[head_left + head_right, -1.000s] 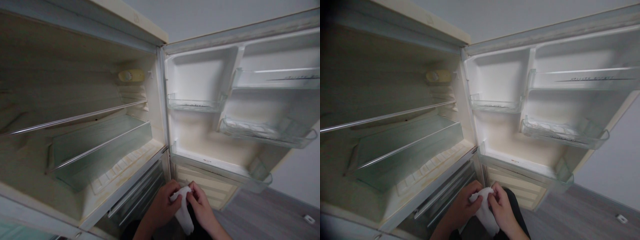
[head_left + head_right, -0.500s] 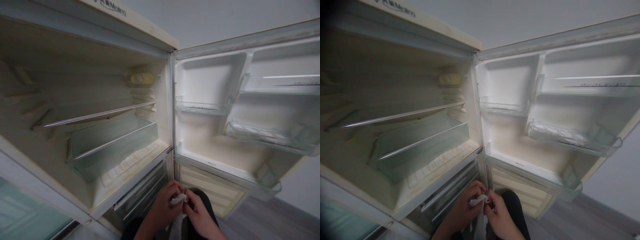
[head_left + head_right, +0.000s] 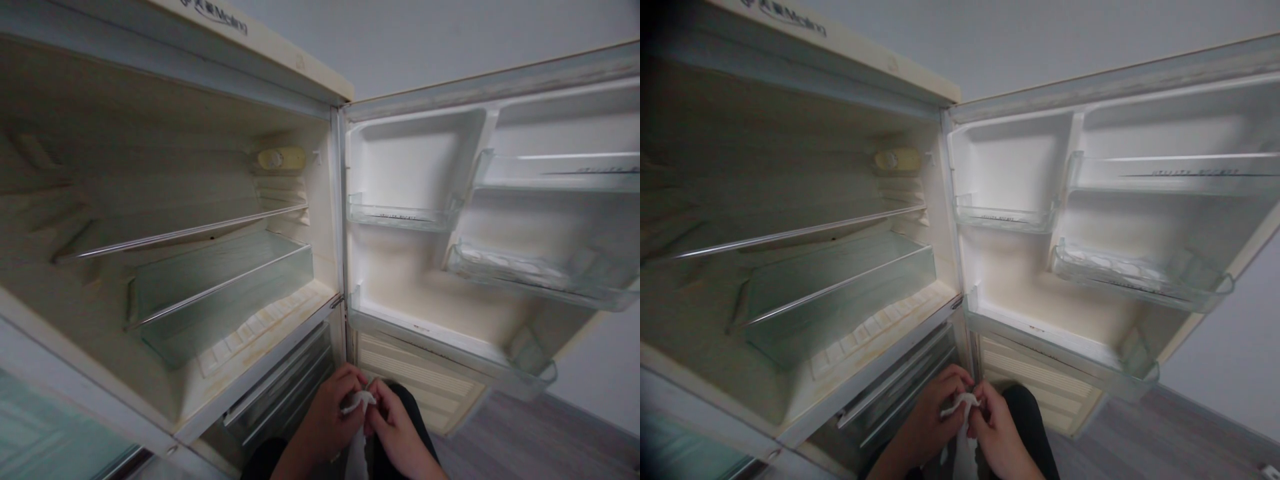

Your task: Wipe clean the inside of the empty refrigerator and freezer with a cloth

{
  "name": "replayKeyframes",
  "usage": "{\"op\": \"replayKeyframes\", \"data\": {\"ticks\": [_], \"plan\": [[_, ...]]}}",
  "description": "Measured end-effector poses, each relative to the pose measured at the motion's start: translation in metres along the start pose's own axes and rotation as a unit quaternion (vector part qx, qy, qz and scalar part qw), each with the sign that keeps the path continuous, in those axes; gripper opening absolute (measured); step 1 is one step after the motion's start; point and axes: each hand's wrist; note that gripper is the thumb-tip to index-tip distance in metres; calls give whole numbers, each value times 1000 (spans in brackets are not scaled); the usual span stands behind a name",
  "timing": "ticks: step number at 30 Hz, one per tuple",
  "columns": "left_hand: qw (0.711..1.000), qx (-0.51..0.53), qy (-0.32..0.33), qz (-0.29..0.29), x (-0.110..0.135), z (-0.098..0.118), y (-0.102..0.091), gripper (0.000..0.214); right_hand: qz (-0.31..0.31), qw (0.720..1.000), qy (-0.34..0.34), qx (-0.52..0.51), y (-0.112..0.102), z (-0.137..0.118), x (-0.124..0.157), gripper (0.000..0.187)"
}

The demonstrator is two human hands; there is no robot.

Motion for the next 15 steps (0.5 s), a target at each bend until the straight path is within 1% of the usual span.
{"op": "replayKeyframes", "data": {"ticks": [2, 4, 6, 8, 10, 13, 15], "plan": [[999, -6, 5, 31, -1, -4, 0, 14, 45, 998, -14, -35, 3, 4, 0, 26], [997, -13, 5, 72, -2, -8, 0, 14, 63, 996, -20, -52, 5, 8, 0, 33], [995, -22, 3, 100, -3, -10, 1, 14, 41, 998, -30, -32, 6, 10, 2, 38], [993, -36, 2, 110, -2, -9, 2, 15, 11, 999, -37, 4, 7, 10, 5, 39], [993, -65, 1, 99, 0, -6, 4, 16, 15, 1000, -20, 9, 10, 11, 7, 36], [989, -137, -10, 53, 4, 3, 8, 17, 51, 997, 30, -40, 19, 22, 6, 38], [984, -177, -18, 14, 6, 10, 13, 19, 92, 994, 17, -62, 28, 35, 4, 43]]}}
Point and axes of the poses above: each hand's wrist, its own x-axis away from the middle knuckle, its own y-axis out of the palm, z = x × y, and after that the axes turned 8 degrees about -y, right-handed
